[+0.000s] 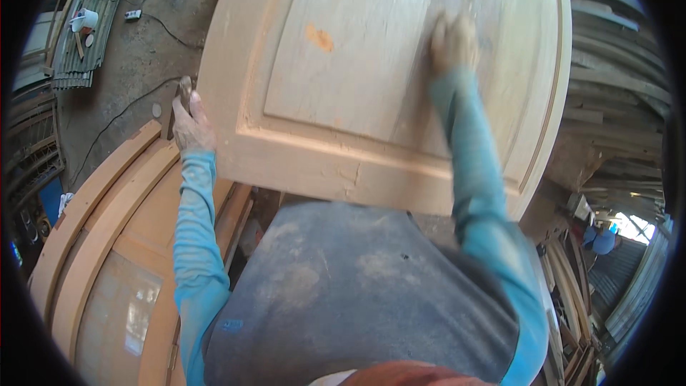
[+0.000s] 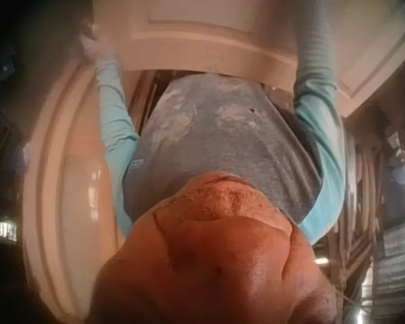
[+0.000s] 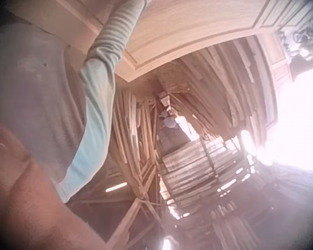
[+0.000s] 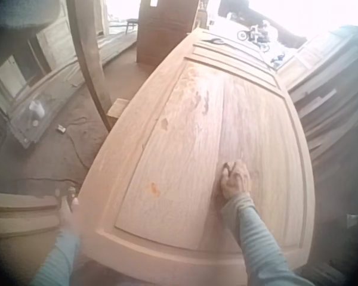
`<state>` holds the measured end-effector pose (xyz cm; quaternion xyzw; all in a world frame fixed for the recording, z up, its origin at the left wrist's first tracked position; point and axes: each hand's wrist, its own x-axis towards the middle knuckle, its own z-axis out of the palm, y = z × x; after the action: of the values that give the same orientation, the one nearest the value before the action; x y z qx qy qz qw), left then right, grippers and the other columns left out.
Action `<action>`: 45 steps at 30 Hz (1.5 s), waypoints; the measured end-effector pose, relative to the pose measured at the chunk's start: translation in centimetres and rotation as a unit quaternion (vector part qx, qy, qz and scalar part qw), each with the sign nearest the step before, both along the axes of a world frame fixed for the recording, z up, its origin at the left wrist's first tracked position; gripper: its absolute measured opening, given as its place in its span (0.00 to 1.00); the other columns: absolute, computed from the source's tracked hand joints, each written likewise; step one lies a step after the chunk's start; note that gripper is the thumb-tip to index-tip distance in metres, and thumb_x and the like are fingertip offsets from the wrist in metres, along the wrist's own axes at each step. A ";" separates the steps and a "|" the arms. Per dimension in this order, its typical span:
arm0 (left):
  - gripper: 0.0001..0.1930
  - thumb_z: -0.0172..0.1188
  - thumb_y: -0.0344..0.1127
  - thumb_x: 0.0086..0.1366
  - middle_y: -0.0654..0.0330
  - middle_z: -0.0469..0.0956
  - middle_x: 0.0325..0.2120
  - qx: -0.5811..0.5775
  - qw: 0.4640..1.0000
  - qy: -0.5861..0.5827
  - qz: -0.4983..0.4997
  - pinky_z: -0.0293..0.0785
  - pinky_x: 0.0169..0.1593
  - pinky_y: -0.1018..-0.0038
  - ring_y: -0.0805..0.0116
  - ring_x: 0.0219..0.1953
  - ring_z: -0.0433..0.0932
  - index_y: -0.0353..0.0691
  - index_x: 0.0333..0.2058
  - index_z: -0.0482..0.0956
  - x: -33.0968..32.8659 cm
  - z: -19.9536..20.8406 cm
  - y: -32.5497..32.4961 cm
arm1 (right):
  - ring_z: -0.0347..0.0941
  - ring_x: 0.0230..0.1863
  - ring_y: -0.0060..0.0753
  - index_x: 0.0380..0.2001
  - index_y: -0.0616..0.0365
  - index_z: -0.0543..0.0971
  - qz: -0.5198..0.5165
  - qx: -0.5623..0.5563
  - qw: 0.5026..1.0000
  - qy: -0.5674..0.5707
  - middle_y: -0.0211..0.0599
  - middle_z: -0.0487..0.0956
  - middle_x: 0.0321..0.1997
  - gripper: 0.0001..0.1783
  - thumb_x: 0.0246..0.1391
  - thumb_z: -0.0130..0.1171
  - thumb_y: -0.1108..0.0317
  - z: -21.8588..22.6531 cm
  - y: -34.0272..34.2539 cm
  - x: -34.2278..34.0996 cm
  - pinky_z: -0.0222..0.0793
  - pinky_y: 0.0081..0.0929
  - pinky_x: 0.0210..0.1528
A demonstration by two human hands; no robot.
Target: The person sands the surface of a wooden door using a sanding block, applies putty or wood filler with a scraper tool to imperfections, and sweeps wood dust off the surface with a broom.
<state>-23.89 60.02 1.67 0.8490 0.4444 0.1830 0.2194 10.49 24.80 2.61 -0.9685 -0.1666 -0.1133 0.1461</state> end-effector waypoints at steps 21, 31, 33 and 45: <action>0.26 0.46 0.56 0.76 0.40 0.82 0.38 -0.074 0.996 0.041 0.019 0.74 0.45 0.52 0.38 0.42 0.81 0.35 0.51 0.71 -0.4 1.2 -0.4 | 0.74 0.49 0.57 0.45 0.55 0.75 -0.028 0.026 0.994 0.104 0.54 0.76 0.48 0.13 0.62 0.56 0.61 1.8 -2.8 -7.3 0.72 0.50 0.51; 0.27 0.46 0.58 0.75 0.37 0.81 0.38 -0.009 1.000 0.008 -0.023 0.73 0.46 0.49 0.35 0.44 0.80 0.36 0.52 0.72 0.0 -0.9 1.3 | 0.75 0.51 0.55 0.41 0.57 0.73 -0.066 0.032 0.995 0.070 0.51 0.77 0.46 0.14 0.61 0.57 0.58 3.7 -1.2 0.8 0.72 0.50 0.51; 0.27 0.46 0.58 0.75 0.37 0.81 0.39 -0.043 0.999 0.029 0.005 0.73 0.47 0.49 0.35 0.45 0.80 0.36 0.52 0.73 -1.5 -1.9 1.5 | 0.75 0.51 0.55 0.41 0.57 0.74 -0.042 0.040 0.992 0.113 0.52 0.77 0.47 0.14 0.61 0.57 0.57 1.7 -3.0 -6.4 0.72 0.51 0.51; 0.28 0.45 0.57 0.76 0.41 0.79 0.40 -0.001 0.999 0.042 -0.020 0.72 0.48 0.53 0.41 0.43 0.78 0.34 0.50 0.74 -0.9 -2.5 2.4 | 0.74 0.50 0.57 0.46 0.54 0.79 0.018 0.006 0.999 0.043 0.51 0.78 0.48 0.16 0.60 0.56 0.57 3.3 -1.5 2.8 0.72 0.48 0.52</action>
<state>-24.76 62.41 -0.86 0.8642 0.4369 0.1419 0.2050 13.27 23.34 5.95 -0.9684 -0.1771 -0.0698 0.1609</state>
